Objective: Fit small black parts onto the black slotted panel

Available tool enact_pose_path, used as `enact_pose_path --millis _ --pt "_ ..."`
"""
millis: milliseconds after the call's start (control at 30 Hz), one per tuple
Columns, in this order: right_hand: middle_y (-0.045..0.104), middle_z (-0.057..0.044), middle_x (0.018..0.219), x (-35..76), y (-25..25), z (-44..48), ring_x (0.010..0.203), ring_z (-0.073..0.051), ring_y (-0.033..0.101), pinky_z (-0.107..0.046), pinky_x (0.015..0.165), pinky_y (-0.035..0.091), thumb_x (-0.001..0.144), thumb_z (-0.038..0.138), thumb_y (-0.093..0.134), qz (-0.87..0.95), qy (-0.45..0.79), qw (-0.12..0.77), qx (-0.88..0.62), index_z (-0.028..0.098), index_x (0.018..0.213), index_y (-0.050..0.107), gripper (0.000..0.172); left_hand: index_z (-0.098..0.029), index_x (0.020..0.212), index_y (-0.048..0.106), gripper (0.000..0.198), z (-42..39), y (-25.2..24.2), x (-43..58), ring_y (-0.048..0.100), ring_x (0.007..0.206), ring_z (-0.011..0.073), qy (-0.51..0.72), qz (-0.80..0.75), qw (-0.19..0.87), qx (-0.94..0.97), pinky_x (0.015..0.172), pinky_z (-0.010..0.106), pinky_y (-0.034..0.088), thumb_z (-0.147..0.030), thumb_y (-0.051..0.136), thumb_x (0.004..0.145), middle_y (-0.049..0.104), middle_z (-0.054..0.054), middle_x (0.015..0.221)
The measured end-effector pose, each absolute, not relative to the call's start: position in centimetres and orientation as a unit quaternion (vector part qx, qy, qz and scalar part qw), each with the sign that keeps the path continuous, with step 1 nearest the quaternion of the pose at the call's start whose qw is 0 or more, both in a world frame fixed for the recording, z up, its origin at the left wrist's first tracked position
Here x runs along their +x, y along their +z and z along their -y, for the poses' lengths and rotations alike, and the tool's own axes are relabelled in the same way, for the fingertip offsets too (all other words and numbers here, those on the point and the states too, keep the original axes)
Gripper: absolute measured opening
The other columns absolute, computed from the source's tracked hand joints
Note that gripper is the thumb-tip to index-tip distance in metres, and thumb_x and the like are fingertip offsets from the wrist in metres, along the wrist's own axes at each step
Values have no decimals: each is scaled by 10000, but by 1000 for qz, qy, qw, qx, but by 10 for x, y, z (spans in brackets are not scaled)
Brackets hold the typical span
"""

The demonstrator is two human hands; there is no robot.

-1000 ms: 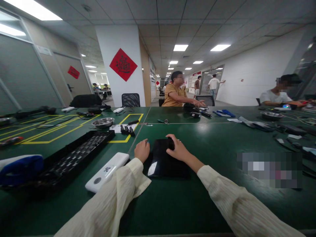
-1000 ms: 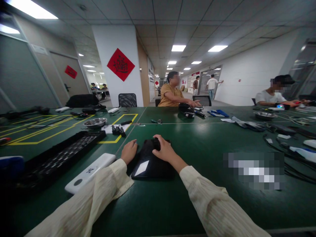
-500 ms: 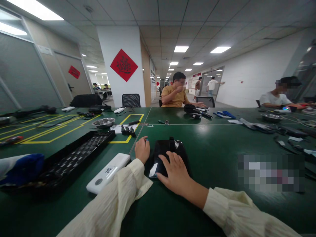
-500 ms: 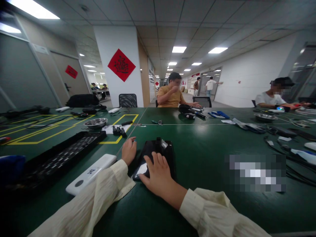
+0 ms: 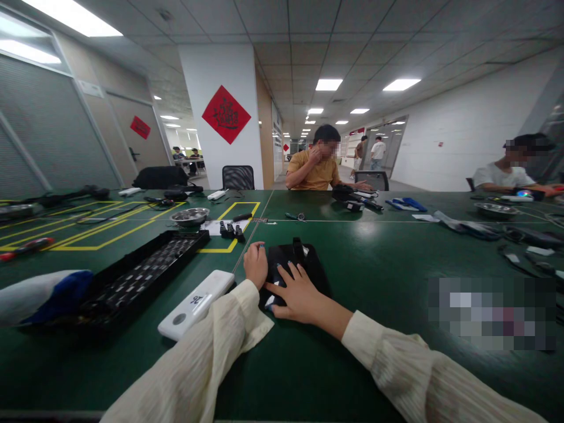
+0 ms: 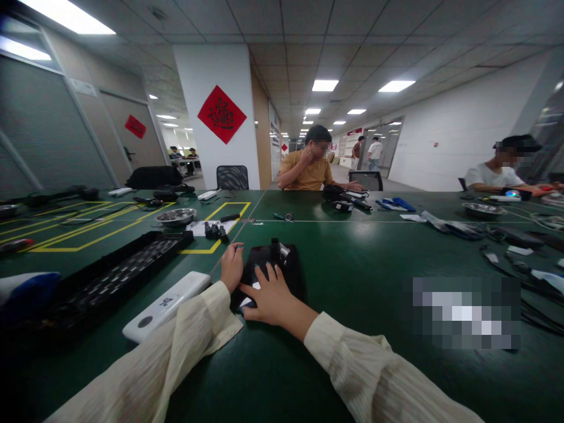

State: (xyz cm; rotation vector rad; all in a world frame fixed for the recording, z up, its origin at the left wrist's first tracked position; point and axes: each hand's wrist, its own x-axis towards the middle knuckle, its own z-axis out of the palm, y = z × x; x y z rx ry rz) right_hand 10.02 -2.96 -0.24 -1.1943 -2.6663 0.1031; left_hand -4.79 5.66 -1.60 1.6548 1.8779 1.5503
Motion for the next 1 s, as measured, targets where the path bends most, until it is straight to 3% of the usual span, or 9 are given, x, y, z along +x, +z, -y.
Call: enact_pose_path --millis 200,533,633,767,867,1000 --pt "220 -119 1463 84 -1 21 1309 -430 132 -642 976 45 746 623 461 894 43 94 -435 328 1310 416 638 -237 893 526 205 -54 -11 -57 537 989 192 605 -650 89 452 853 352 422 -267 335 825 603 25 993" --pt "312 -142 1410 106 -2 -9 1296 -452 149 -628 986 9 638 779 429 856 36 109 -504 287 1251 482 788 -230 820 506 163 -49 -9 -52 543 942 180 614 -595 99 509 858 316 423 -255 347 793 591 20 907" --pt "377 -155 1357 124 -4 -25 1293 -428 194 -588 1012 -27 674 751 417 839 8 112 -532 247 1203 519 738 -229 802 520 154 -48 -7 -51 548 925 183 608 -594 116 514 853 318 425 -244 369 775 595 10 873" --pt "380 -129 1354 155 -7 -43 1298 -391 221 -577 1022 45 785 614 388 818 21 97 -567 253 1162 530 540 -227 804 545 168 -46 -6 -50 564 838 182 601 -596 138 515 784 308 444 -252 384 765 588 -3 791" --pt "343 -98 1388 181 -8 -55 1306 -378 210 -590 1013 71 811 549 385 795 31 72 -602 277 1221 484 501 -228 797 559 176 -47 -7 -50 563 781 176 595 -597 151 517 739 299 447 -255 389 758 587 -9 762" --pt "209 -93 1467 215 -8 -70 1339 -331 134 -495 1058 89 840 559 279 752 55 4 -656 218 1407 254 662 -219 781 560 179 -49 -10 -50 561 769 172 590 -585 155 535 721 289 443 -255 386 755 592 -6 764"
